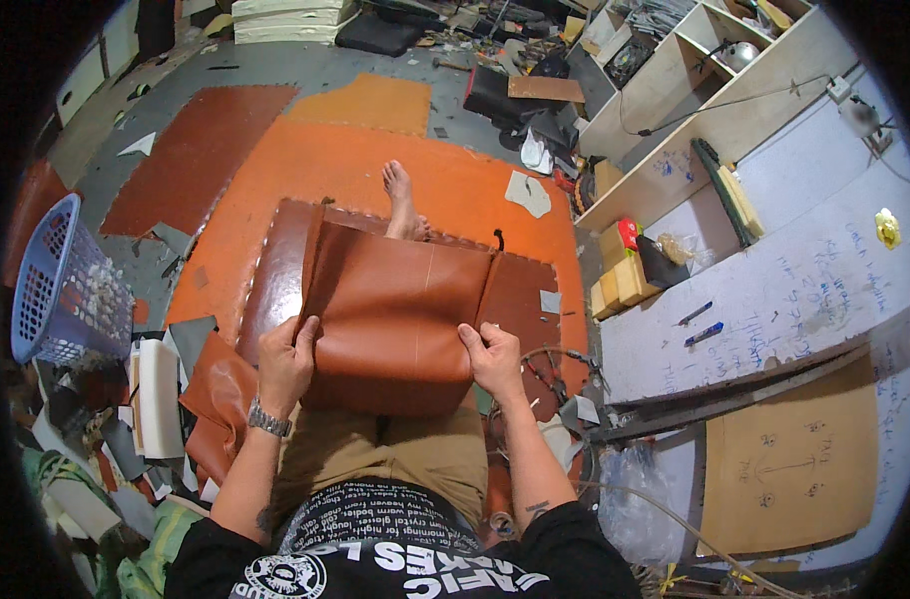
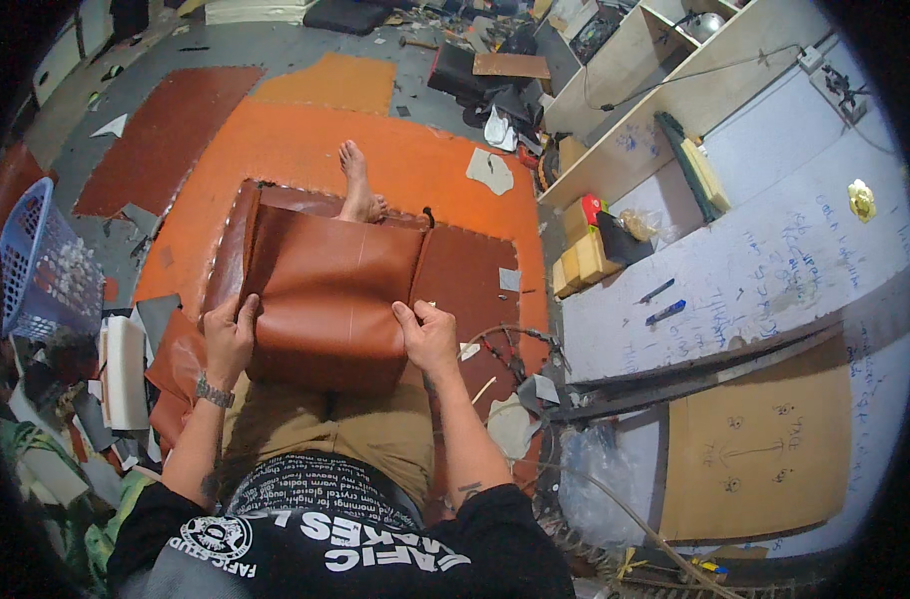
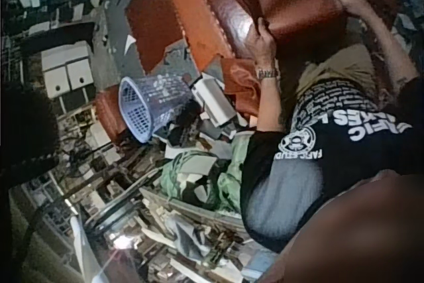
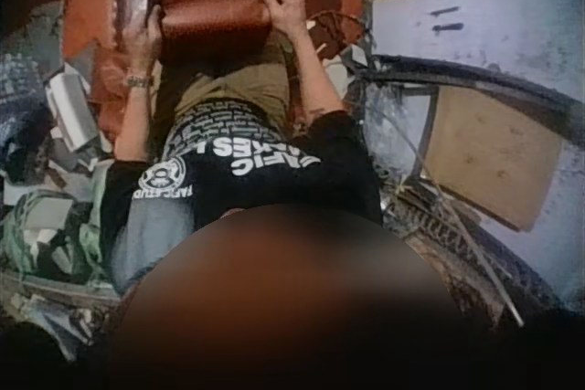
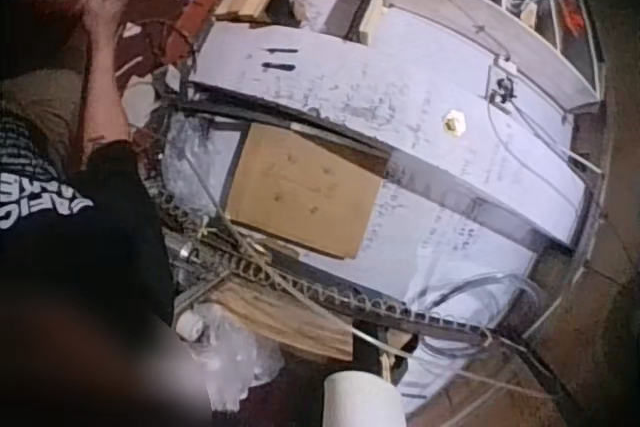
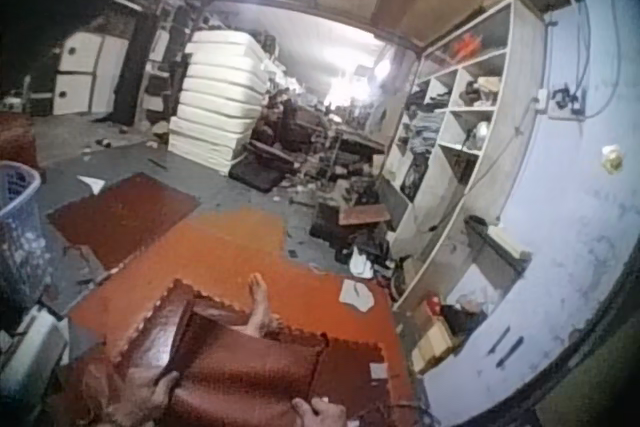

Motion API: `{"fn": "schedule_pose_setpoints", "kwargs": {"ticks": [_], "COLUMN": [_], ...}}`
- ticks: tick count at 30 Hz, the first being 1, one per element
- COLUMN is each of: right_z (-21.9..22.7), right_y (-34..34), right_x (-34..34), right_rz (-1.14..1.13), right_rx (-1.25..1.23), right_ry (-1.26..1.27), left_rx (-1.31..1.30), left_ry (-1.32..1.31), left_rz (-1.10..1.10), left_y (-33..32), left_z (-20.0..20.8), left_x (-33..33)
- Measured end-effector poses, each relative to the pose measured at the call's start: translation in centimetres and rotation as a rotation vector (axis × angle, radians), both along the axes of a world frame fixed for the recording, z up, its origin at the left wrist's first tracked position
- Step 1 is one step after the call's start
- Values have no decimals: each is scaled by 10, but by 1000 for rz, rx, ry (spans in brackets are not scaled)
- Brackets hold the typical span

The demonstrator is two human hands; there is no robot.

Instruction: The person sits on the floor with bare feet on a workbench and repairs a brown leather piece. They use a heat gun to soften the material, fold and align edges, trim excess with shears, and repeatedly press and smooth the seams.

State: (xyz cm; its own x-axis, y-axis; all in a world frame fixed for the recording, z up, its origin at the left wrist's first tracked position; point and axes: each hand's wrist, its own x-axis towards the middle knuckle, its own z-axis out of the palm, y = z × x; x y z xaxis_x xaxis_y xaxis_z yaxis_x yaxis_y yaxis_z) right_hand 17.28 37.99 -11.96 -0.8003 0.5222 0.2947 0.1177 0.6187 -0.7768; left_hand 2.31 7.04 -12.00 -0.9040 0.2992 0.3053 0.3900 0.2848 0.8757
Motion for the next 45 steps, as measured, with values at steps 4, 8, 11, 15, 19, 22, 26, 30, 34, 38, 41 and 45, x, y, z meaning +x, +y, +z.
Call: {"fn": "schedule_pose_setpoints", "kwargs": {"ticks": [4, 8, 11, 15, 19, 22, 26, 30, 34, 38, 41, 45], "right_z": [-4, 2, 14, 32, 55, 50, 3, -56, -77, -81, -80, -73], "right_y": [0, -4, -15, -36, -24, -7, -13, -57, -51, -39, -39, -38], "right_x": [3, 11, 40, 59, 54, 60, 99, 135, 137, 117, 109, 106], "right_rz": [-26, 13, 59, 21, -12, 58, 168, 415, 409, 424, 408, 411], "right_rx": [-116, -391, -444, -366, -386, -416, -338, -240, -221, -289, -530, -516], "right_ry": [-163, -300, -262, -257, -93, 83, -97, 68, -119, -147, -322, -49], "left_rx": [-4, -212, 18, 56, 174, 244, 55, -154, -195, -277, -377, -963], "left_ry": [-72, -125, -184, -280, -65, 287, 357, 193, -21, -37, 36, 7], "left_rz": [59, 51, 10, 88, 141, 65, -131, -298, -424, -421, -516, -674], "left_y": [-5, -21, -31, -31, -8, -4, -45, -105, -117, -50, 41, 141], "left_z": [3, 8, 9, 17, 31, 32, -2, -49, -26, 56, 91, 86], "left_x": [6, 16, 43, 64, 54, 47, 69, 117, 109, 63, 16, -28]}}
